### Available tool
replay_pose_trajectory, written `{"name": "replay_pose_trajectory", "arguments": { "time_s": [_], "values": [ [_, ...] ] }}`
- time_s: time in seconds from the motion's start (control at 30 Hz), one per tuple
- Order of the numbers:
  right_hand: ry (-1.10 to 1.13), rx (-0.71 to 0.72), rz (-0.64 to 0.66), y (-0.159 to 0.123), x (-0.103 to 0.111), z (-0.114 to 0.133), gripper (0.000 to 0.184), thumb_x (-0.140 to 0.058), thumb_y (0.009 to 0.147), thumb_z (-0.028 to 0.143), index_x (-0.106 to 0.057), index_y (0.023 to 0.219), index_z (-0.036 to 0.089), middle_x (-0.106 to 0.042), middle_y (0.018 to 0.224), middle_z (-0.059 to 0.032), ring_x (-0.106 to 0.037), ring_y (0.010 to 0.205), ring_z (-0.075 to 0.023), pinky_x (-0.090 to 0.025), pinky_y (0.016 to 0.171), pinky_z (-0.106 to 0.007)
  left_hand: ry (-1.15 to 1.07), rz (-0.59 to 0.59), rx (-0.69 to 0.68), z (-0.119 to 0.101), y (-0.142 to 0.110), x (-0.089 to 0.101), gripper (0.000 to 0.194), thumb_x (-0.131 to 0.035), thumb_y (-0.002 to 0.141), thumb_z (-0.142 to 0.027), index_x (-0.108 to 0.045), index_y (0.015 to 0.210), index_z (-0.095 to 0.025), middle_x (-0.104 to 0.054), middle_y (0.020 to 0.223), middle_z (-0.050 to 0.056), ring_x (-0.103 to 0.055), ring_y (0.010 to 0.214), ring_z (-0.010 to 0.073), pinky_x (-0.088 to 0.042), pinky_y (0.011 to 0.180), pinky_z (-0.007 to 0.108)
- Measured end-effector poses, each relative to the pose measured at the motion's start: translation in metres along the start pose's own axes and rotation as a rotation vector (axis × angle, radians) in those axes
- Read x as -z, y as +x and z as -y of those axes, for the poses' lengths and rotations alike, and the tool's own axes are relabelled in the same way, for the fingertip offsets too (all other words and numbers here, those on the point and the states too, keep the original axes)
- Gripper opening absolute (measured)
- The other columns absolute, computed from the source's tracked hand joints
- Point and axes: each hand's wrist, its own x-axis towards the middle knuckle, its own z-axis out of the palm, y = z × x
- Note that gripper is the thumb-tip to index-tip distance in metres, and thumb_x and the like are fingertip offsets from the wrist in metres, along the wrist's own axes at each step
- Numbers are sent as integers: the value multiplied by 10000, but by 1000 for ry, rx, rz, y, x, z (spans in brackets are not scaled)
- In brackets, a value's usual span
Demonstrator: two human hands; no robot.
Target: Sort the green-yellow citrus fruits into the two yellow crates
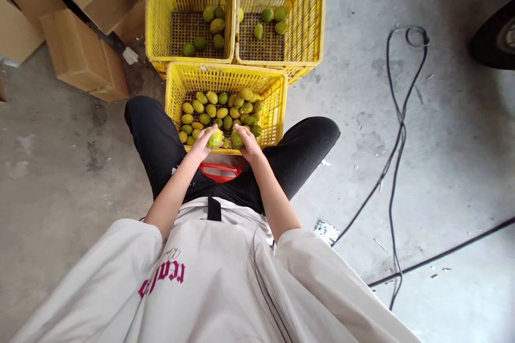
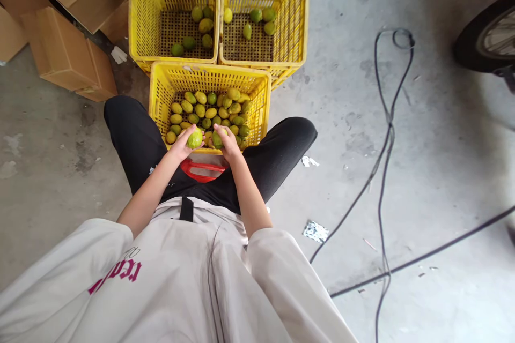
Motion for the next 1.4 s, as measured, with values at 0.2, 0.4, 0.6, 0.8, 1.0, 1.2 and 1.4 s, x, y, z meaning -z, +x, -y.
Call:
{"name": "replay_pose_trajectory", "arguments": {
  "time_s": [0.2,0.4,0.6,0.8,1.0,1.2,1.4],
  "values": [
    [1,-31,-44,2,2,0,415,-901,697,472,-612,891,248,-670,726,37,-693,676,-171,-629,645,-317,-89,-14,65,1,2,0,135,-690,926,-231,-629,815,-185,-693,740,-5,-681,680,110,-613,777,256],
    [-29,-160,47,5,2,1,333,-703,887,558,-630,835,237,-678,673,-47,-739,767,-242,-639,670,-344,-164,-75,127,-2,11,3,324,-503,1015,-415,-666,835,-200,-695,732,50,-740,800,198,-619,757,292],
    [-67,-152,68,4,-1,0,271,-661,927,469,-658,823,218,-707,702,-29,-698,670,-189,-550,543,-277,-189,20,103,-2,10,5,279,-478,1006,-329,-727,1034,-209,-765,870,69,-776,971,239,-635,896,382],
    [-29,-104,21,-1,-3,7,365,-681,901,582,-679,885,217,-689,694,-11,-713,681,-194,-531,508,-258,-134,46,118,-3,5,3,264,-603,995,-420,-711,938,-186,-744,815,58,-765,821,198,-641,829,330],
    [-46,-4,-47,-7,-3,8,389,-911,680,441,-629,856,239,-663,736,48,-692,650,-140,-591,606,-247,-122,53,35,-3,5,7,72,-698,902,-219,-659,865,-171,-731,835,35,-715,772,136,-634,834,300],
    [-43,-78,-39,-4,-5,7,357,-656,857,597,-617,849,243,-711,728,-27,-763,794,-244,-619,661,-333,-142,-100,16,-6,10,9,119,-717,877,-326,-662,882,-221,-693,800,14,-697,814,164,-620,802,284],
    [-46,-13,-60,1,0,11,450,-460,911,679,-609,887,256,-772,821,-59,-764,860,-257,-621,655,-347,-211,104,31,-9,5,2,329,-493,1027,-438,-694,1098,-187,-733,868,69,-745,957,205,-628,817,304]
  ]
}}
